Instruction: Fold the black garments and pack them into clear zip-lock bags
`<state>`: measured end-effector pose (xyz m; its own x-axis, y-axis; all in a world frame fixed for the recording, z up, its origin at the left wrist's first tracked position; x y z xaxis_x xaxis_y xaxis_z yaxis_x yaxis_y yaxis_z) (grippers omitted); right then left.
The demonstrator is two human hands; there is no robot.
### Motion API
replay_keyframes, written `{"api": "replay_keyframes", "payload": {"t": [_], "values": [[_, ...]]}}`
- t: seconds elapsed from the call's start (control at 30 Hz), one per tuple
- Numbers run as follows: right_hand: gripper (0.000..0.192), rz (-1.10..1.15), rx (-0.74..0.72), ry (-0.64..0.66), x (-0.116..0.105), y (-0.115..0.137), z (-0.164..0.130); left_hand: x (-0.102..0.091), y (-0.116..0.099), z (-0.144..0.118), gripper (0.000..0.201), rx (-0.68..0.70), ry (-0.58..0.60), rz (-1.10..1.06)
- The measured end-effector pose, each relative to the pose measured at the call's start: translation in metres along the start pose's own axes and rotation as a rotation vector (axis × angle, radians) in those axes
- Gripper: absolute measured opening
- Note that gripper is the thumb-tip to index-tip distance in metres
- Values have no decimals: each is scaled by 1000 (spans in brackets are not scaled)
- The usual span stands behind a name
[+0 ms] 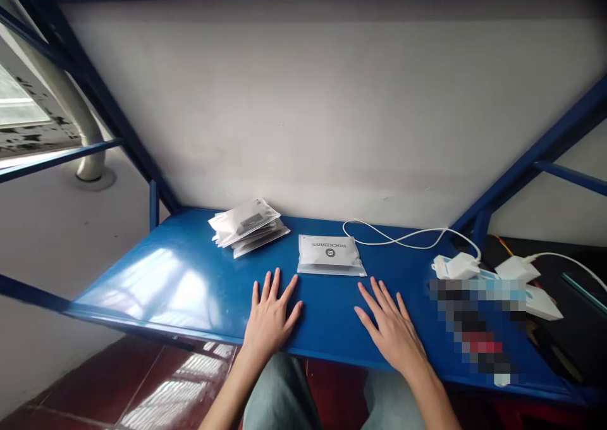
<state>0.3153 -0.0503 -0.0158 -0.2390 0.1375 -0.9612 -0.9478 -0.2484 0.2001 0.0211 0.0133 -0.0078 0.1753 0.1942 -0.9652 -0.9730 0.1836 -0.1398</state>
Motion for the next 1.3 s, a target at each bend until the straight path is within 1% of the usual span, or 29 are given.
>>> {"api": "replay_keyframes", "payload": {"t": [0.1, 0.27, 0.37, 0.47, 0.5, 0.57, 0.67, 0.8, 0.9, 1.03, 1.13, 1.23, 1.3], "values": [[63, 4, 0, -8, 1, -1, 0, -2, -2, 0, 61, 6, 3, 18], [62, -9, -12, -37, 1, -4, 0, -1, -4, 1, 65, -30, 5, 47], [66, -15, -33, -45, 1, -4, -2, 1, -8, 2, 68, -65, 45, 51], [73, -40, -31, -87, 1, -3, -4, -1, -20, 2, 73, -137, 60, 23], [75, -47, -34, -100, 1, -2, -5, -2, -25, 2, 75, -136, 45, 13], [77, -46, -47, -108, 0, -1, -5, -3, -35, 1, 78, -84, 7, -2], [76, -26, -51, -79, -1, 1, -3, -1, -42, -2, 72, -8, 3, 1], [75, -10, -29, -14, -3, 0, -1, 4, -39, -2, 65, -8, 32, 12], [75, 17, -19, 2, -2, -2, 0, 6, -37, -2, 62, -10, 23, 2], [74, 52, -3, -15, 0, -3, 0, 5, -35, -2, 65, -20, -6, -12], [74, 63, 0, -41, 2, -3, 0, 7, -34, -2, 65, -1, -20, -12], [81, 78, 16, -62, 2, -3, -2, 10, -32, -2, 66, 15, -36, -25], [87, 92, 30, -70, 1, -2, -3, 12, -30, -2, 72, -1, -53, -55]]}}
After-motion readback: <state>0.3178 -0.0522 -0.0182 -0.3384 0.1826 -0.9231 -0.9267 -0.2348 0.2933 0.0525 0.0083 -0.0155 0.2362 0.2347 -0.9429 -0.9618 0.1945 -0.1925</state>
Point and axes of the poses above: each hand's wrist, its own z-axis towards the middle knuckle, its own x-axis out of the palm, y = z × x, the point moved 2 cm from there along z, towards the middle knuckle, and after that the axes turned 13 degrees about -x, right-handed, at the moved point
